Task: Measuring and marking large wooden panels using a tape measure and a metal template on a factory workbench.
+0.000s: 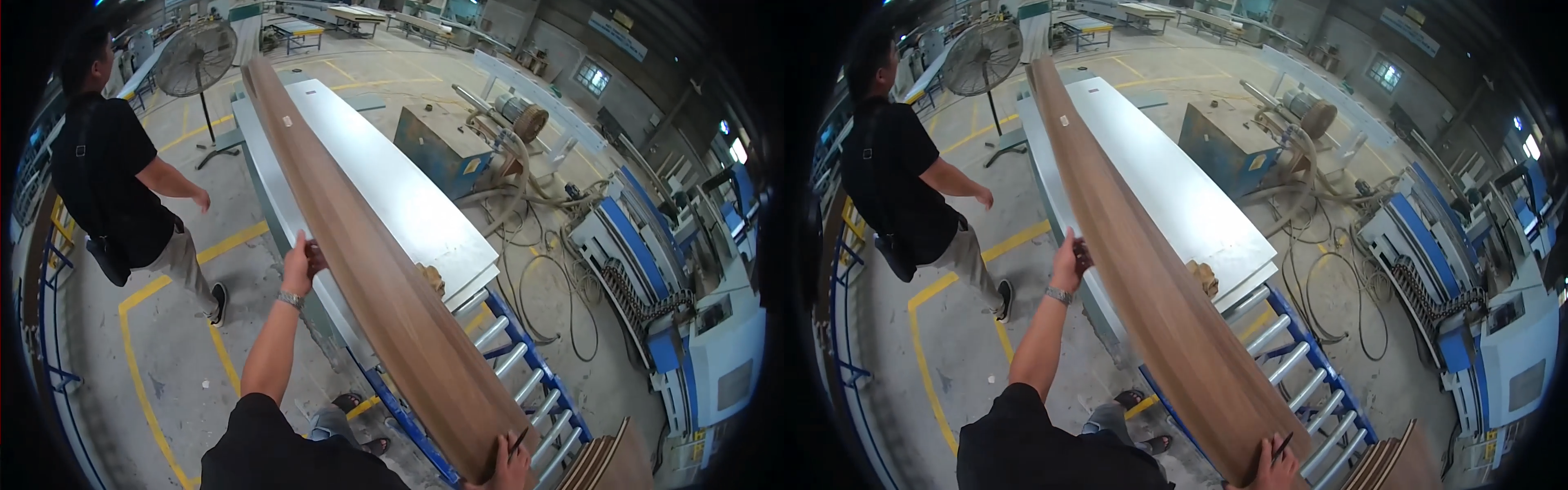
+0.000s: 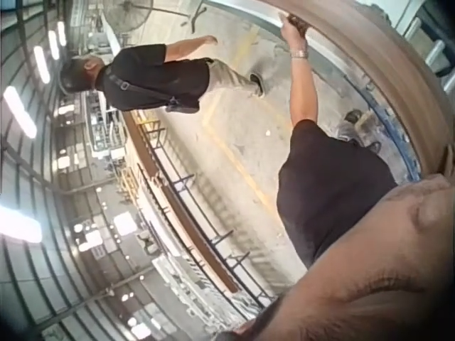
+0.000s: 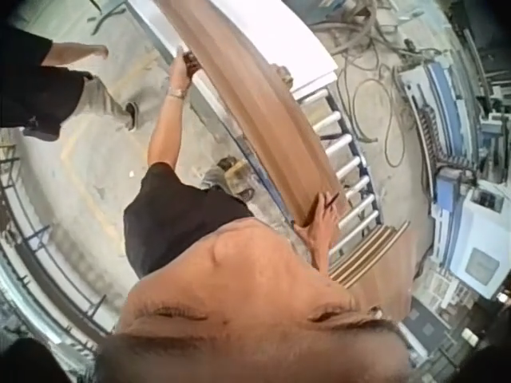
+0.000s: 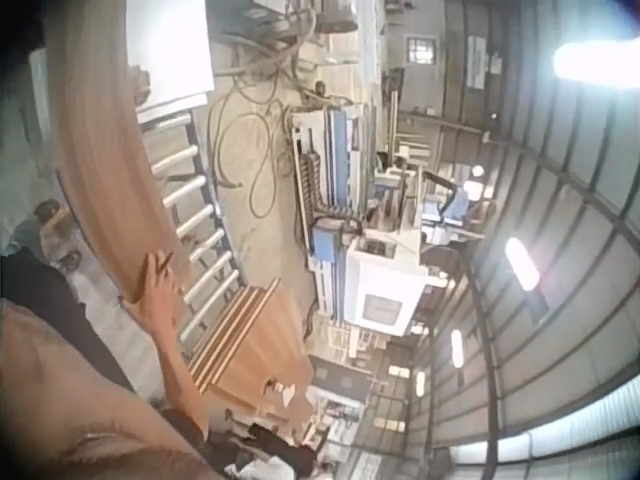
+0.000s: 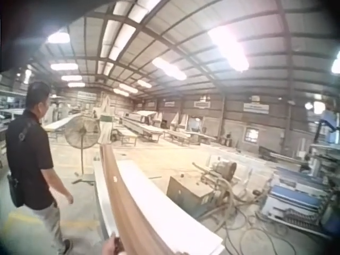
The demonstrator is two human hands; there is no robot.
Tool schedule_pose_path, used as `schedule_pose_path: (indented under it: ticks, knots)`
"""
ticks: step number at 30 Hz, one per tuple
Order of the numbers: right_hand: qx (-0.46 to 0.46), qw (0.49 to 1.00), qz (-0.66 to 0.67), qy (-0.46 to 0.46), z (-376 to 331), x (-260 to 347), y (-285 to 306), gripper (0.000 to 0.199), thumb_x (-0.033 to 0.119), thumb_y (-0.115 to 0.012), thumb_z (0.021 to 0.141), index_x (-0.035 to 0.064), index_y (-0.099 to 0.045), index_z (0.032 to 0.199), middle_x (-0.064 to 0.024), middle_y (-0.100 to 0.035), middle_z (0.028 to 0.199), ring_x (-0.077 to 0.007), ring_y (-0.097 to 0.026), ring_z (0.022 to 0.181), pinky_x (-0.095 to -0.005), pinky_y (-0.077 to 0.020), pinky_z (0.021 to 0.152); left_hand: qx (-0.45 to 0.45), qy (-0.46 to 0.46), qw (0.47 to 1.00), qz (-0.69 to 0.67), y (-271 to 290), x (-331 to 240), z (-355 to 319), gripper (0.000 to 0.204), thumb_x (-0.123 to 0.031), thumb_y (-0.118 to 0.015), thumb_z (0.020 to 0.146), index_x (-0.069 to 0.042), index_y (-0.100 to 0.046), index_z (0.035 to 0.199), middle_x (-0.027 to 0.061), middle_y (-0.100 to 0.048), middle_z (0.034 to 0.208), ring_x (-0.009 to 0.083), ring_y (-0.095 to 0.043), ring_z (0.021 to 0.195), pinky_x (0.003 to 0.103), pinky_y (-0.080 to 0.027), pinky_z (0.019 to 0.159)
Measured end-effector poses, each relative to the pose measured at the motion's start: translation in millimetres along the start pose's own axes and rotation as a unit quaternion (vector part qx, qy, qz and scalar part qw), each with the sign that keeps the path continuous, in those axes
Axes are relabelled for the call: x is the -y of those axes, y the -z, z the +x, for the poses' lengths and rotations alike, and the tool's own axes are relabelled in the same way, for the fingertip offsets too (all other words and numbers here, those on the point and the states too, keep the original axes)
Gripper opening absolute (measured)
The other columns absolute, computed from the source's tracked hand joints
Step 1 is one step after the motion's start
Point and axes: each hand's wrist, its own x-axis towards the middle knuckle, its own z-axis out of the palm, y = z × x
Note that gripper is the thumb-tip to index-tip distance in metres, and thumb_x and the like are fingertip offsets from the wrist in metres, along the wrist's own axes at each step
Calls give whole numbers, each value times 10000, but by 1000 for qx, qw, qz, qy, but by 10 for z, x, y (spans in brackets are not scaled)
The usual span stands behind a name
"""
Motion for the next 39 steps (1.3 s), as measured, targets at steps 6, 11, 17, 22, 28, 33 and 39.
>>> schedule_pose_path:
  ticks: [6, 11, 17, 22, 28, 33, 39]
  knots:
    - [22, 1000, -11, 1, -404, 402, -363, 980, 393, -811, 750, 82, -340, 1552, -169, -349, 1617, -419, -367, 1438, -512, -334, 1180, 53, -27, 996, -69, 382, -784, 562, 653, -543, -596, 992, -36, -542, 1400, 135, -673, 1281, 272, -681, 1095, 420, -581, 907]
    - [13, 994, 22, -105, -604, 399, -260, 827, 421, -717, 840, 78, -397, 1521, -187, -353, 1620, -421, -432, 1387, -529, -390, 1126, 10, -58, 998, -33, -53, -469, 587, 554, -418, -620, 978, -31, -576, 1373, 148, -671, 1298, 315, -668, 1113, 442, -531, 1007]
    - [-377, 782, 52, -494, -1898, -599, -1088, 766, 376, -760, 893, -38, -461, 1465, -265, -526, 1451, -444, -523, 1309, -518, -412, 1088, 81, 1, 994, 76, 544, -185, 74, 606, -430, -433, 1014, 30, -510, 1401, 245, -548, 1424, 387, -606, 1219, 548, -498, 1067]
    - [-258, 499, 417, -715, -2554, -963, -1784, 686, 627, -582, 920, -36, -716, 1038, -262, -733, 950, -455, -703, 908, -505, -554, 850, 263, 140, 947, 120, -1170, 1171, -35, 593, -422, -433, 1018, 19, -512, 1407, 243, -546, 1426, 384, -603, 1223, 542, -497, 1068]
    - [-258, 641, 83, -718, -3006, -1287, -1989, 500, 433, -492, 966, 10, -756, 920, -281, -706, 869, -474, -690, 862, -544, -564, 826, 331, 103, 929, 130, -1934, 1111, -935, 575, -409, -432, 1024, 4, -516, 1415, 241, -543, 1429, 379, -597, 1231, 533, -495, 1069]
    - [-355, 541, 123, -753, -3943, -1568, -2159, 483, 397, -445, 989, 22, -749, 969, -282, -719, 942, -473, -700, 885, -554, -569, 813, 347, 20, 930, 118, -2225, 701, -1914, 560, -398, -432, 1029, -9, -519, 1422, 240, -541, 1431, 375, -593, 1237, 526, -494, 1069]
    - [-372, 468, 174, -783, -5803, -1606, -3651, 512, 428, -450, 989, 15, -752, 992, -283, -718, 961, -483, -685, 957, -551, -545, 885, 308, -62, 945, 87, -1650, 525, -3563, 543, -385, -432, 1035, -25, -523, 1430, 238, -538, 1434, 370, -588, 1244, 517, -493, 1070]
